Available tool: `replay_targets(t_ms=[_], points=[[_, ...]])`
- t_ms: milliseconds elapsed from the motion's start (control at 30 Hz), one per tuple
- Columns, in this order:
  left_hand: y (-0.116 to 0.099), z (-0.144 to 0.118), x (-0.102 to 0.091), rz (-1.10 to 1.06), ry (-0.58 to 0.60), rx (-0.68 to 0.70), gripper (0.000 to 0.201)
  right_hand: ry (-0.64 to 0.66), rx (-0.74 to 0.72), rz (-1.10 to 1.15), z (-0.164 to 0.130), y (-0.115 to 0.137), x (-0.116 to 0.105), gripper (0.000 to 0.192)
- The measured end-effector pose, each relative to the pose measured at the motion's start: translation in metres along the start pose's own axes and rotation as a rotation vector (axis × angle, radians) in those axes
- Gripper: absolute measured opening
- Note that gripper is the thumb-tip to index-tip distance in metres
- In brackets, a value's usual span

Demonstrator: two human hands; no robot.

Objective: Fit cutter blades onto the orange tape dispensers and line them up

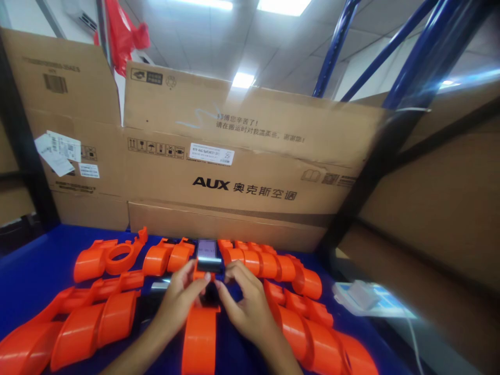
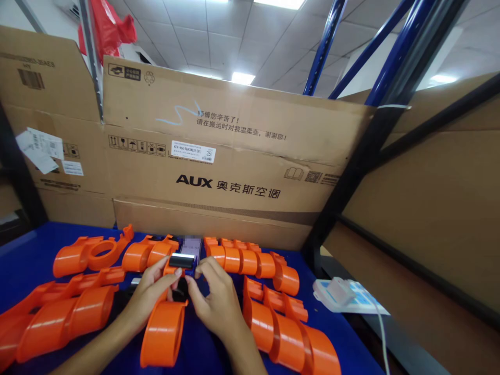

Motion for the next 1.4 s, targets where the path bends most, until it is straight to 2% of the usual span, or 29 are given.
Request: replay_targets(t_ms=[200,300,400,500,600,700,767,833,967,1033,1200,1400], points=[[0.004,0.001,-0.001,-0.007,-0.015,-0.022,0.034,0.046,-0.007,-0.034,0.0,0.001,0.001,0.008],[0.005,-0.001,0.001,-0.055,-0.005,-0.042,0.03,0.025,-0.008,-0.028,0.0,0.005,-0.001,0.011],[0.004,-0.001,0.003,-0.159,0.01,-0.091,0.028,-0.029,0.029,0.076,-0.001,0.006,-0.002,0.015],[0.001,0.0,0.005,-0.243,0.028,-0.168,0.03,-0.129,0.142,0.242,-0.003,0.001,-0.001,0.016],[-0.003,-0.001,0.008,-0.289,0.085,-0.236,0.04,-0.194,0.343,0.396,-0.005,-0.009,0.001,0.022],[-0.004,-0.007,0.013,-0.326,0.12,-0.285,0.06,-0.121,0.504,0.535,-0.004,-0.014,0.005,0.036],[-0.005,-0.012,0.017,-0.338,0.118,-0.277,0.063,-0.018,0.547,0.59,-0.003,-0.012,0.005,0.038],[-0.006,-0.018,0.021,-0.331,0.146,-0.271,0.066,0.041,0.552,0.618,-0.002,-0.009,0.005,0.036],[-0.012,-0.03,0.026,-0.322,0.294,-0.344,0.083,-0.008,0.571,0.62,-0.004,-0.006,0.005,0.031],[-0.015,-0.033,0.025,-0.305,0.332,-0.349,0.081,-0.012,0.592,0.604,-0.006,-0.006,0.008,0.03],[-0.008,-0.028,0.021,-0.231,0.269,-0.335,0.074,0.026,0.605,0.58,-0.008,-0.008,0.018,0.034],[-0.007,-0.027,0.021,-0.214,0.252,-0.293,0.067,-0.051,0.548,0.588,-0.006,-0.008,0.022,0.034]])
Point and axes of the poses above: each hand's wrist, its own z-axis towards the middle knuckle, its own x-axis out of the palm, y = z × x, the point moved 3 cm from there along z, towards the middle knuckle, and after that the axes turned 13 degrees about -y, right-handed, at the moved point
